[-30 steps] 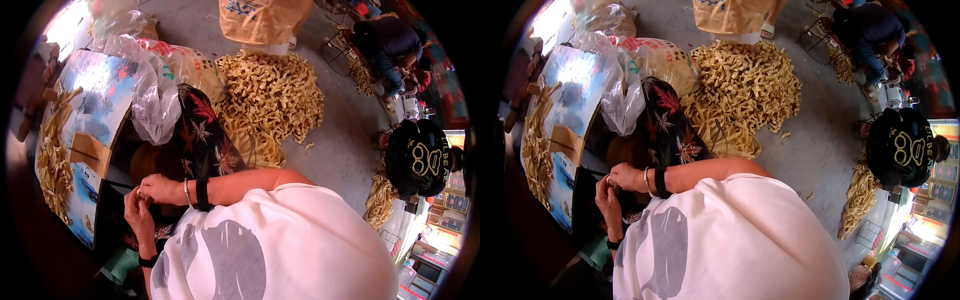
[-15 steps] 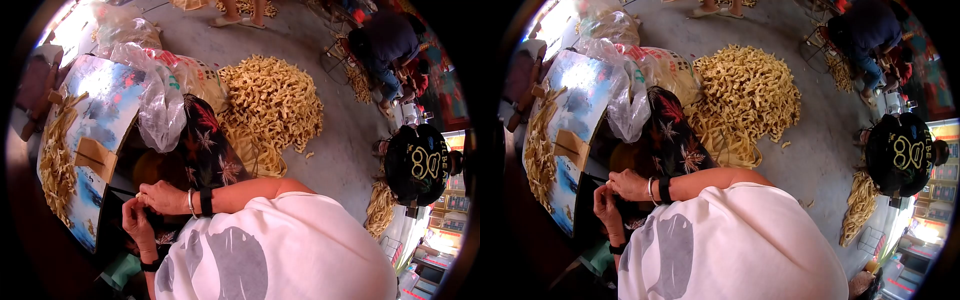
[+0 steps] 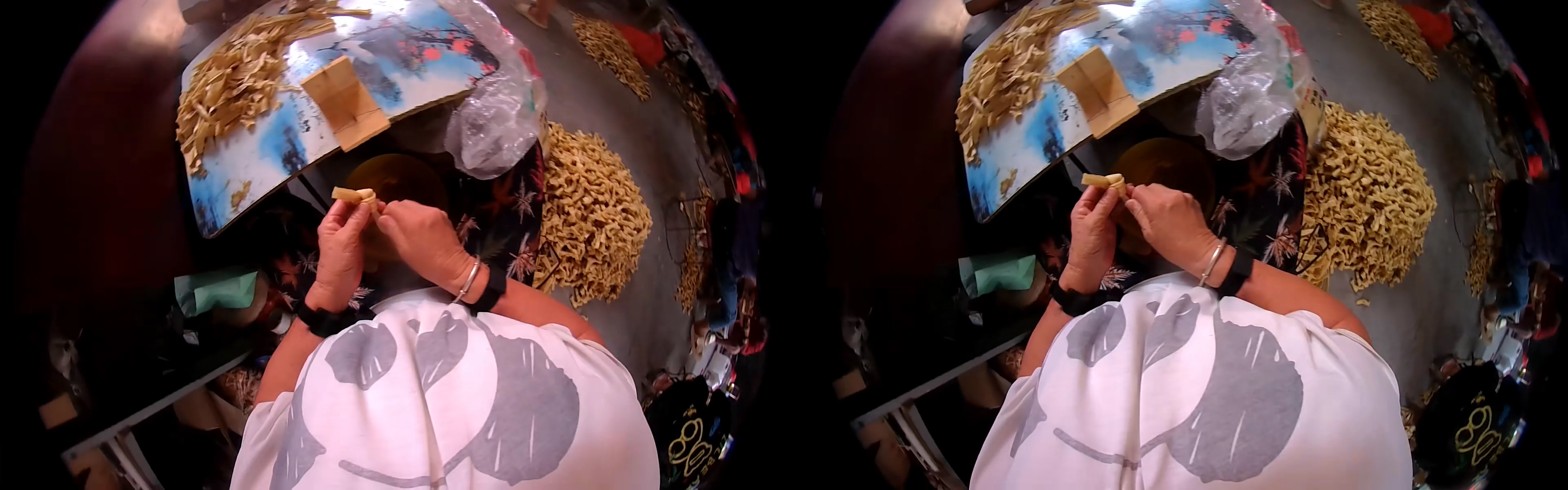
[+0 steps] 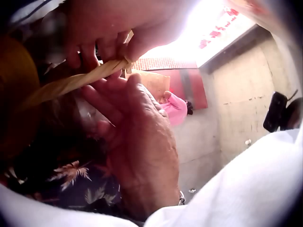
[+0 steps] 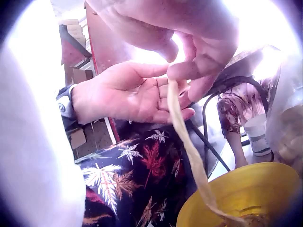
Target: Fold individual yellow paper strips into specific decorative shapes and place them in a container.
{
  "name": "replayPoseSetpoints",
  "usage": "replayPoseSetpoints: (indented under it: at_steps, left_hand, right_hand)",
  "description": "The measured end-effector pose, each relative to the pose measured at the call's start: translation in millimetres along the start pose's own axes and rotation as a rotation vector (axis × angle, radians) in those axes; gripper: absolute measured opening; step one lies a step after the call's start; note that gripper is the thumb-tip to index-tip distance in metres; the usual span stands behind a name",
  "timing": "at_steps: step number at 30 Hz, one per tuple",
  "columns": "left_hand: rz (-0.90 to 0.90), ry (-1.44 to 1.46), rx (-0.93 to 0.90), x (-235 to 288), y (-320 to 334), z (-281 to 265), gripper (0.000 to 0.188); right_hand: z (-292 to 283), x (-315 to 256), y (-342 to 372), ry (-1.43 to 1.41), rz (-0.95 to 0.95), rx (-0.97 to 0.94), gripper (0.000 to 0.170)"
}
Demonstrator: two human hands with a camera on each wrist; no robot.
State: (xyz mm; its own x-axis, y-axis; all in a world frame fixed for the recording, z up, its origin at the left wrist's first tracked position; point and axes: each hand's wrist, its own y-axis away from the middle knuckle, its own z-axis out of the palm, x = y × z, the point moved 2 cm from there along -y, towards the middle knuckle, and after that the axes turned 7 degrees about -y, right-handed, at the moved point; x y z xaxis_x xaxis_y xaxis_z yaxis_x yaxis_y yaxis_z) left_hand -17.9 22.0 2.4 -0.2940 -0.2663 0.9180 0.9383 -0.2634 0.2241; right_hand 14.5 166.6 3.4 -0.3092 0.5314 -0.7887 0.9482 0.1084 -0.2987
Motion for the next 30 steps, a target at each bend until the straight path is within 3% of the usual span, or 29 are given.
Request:
replayPoseSetpoints:
  at_steps: [2, 3, 6, 7, 11, 13, 16, 17, 20, 23, 27, 30]
  left_hand:
    - [-0.056, -0.082, -0.051, 8, 2, -4, 0.024]
    - [-0.059, -0.08, -0.092, 9, 4, -2, 0.023]
    - [-0.189, 0.021, -0.233, 5, 4, -4, 0.022]
    - [-0.212, -0.003, -0.259, 2, 5, -11, 0.022]
    - [0.012, -0.298, -0.108, 9, 20, 0, 0.015]
    - [0.01, -0.374, -0.067, 7, 19, -11, 0.014]
    - [0.029, -0.389, -0.033, 9, 15, -17, 0.01]
    - [0.028, -0.382, -0.041, 8, 13, -18, 0.01]
    - [0.015, -0.333, -0.043, 12, 14, -15, 0.009]
    - [-0.031, -0.156, -0.036, 15, 16, -15, 0.01]
    - [-0.173, 0.106, -0.121, 15, 15, -18, 0.009]
    - [-0.171, 0.033, -0.054, 7, 13, -20, 0.007]
  right_hand:
    - [-22, -16, -14, -0.127, 0.143, 0.087, 0.021]
    - [-21, -15, -22, -0.226, 0.099, 0.157, 0.023]
    - [-13, -1, -33, -0.414, 0.024, 0.063, 0.023]
    - [-14, -4, -33, -0.476, 0.124, -0.005, 0.021]
    - [-15, -5, -35, -0.288, 0.135, 0.046, 0.019]
    - [-11, 0, -34, -0.286, 0.158, 0.061, 0.021]
    - [-4, -2, -33, -0.737, 0.414, -0.131, 0.026]
    - [1, 1, -30, -0.902, 0.446, -0.214, 0.034]
    - [6, 5, -31, -1.052, 0.474, -0.322, 0.038]
    - [1, -5, -36, -0.961, 0.546, -0.341, 0.04]
    - [-1, -13, -41, -0.946, 0.481, -0.328, 0.031]
    - [7, -7, -38, -0.89, 0.403, -0.238, 0.023]
